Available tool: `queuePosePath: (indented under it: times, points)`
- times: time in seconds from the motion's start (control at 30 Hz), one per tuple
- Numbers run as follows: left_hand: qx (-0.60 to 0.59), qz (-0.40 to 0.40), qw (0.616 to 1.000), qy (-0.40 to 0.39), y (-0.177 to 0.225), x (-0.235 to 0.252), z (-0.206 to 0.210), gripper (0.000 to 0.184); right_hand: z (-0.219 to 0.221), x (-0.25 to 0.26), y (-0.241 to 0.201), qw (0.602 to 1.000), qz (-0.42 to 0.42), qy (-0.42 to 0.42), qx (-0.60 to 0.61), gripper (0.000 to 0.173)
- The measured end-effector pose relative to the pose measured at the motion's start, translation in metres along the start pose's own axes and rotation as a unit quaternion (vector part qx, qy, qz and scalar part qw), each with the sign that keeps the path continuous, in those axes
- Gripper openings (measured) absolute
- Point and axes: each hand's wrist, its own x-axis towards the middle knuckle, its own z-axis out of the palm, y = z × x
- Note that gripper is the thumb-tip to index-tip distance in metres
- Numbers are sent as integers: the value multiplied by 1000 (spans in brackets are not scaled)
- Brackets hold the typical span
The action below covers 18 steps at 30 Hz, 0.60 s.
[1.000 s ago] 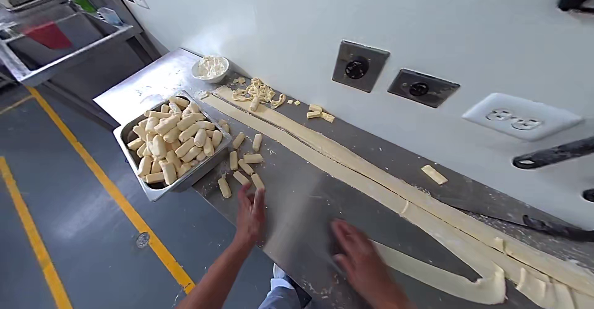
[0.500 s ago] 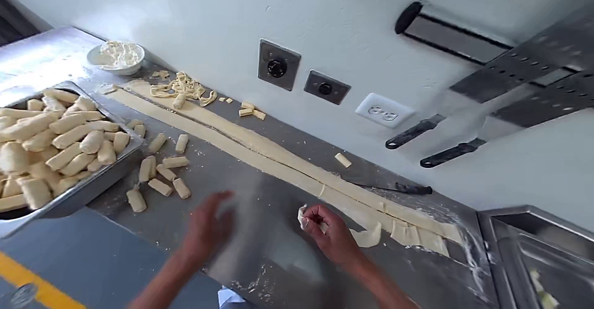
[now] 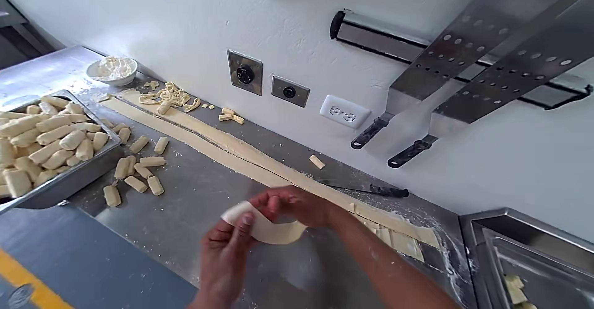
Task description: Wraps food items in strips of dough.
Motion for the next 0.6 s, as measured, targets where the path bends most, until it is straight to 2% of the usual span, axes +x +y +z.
queuePosePath:
  times: [0.07, 0.13, 0.23, 0.3, 0.37, 0.43, 0.47, 0.53, 0.6]
  points:
    - [-26, -27, 998, 49, 46, 18, -6, 26, -21, -13, 26, 996, 24, -64, -55, 52]
    - [-31, -33, 996, 83, 85, 41, -25, 29, -33, -19, 42, 987, 86, -83, -107, 37]
    - [-44, -38, 990, 128, 123, 76, -63, 29, -25, -9, 58, 977, 104, -54, -178, 32]
    - [-48, -47, 985, 158, 140, 88, -75, 29, -9, 11, 62, 973, 64, 38, -218, 50]
    - [-44, -50, 988, 140, 156, 90, -82, 27, 8, 42, 57, 970, 31, 107, -217, 80]
    - [-32, -37, 994, 93, 177, 92, -89, 26, 26, 76, 47, 968, 9, 110, -227, 97]
    - [-23, -21, 997, 73, 188, 96, -93, 26, 33, 90, 44, 964, 2, 96, -248, 97]
    - [-3, 21, 997, 75, 212, 109, -101, 25, 39, 110, 40, 959, 22, 50, -277, 85]
    - [-1, 57, 993, 101, 238, 122, -112, 21, 35, 114, 45, 961, 63, 28, -269, 60]
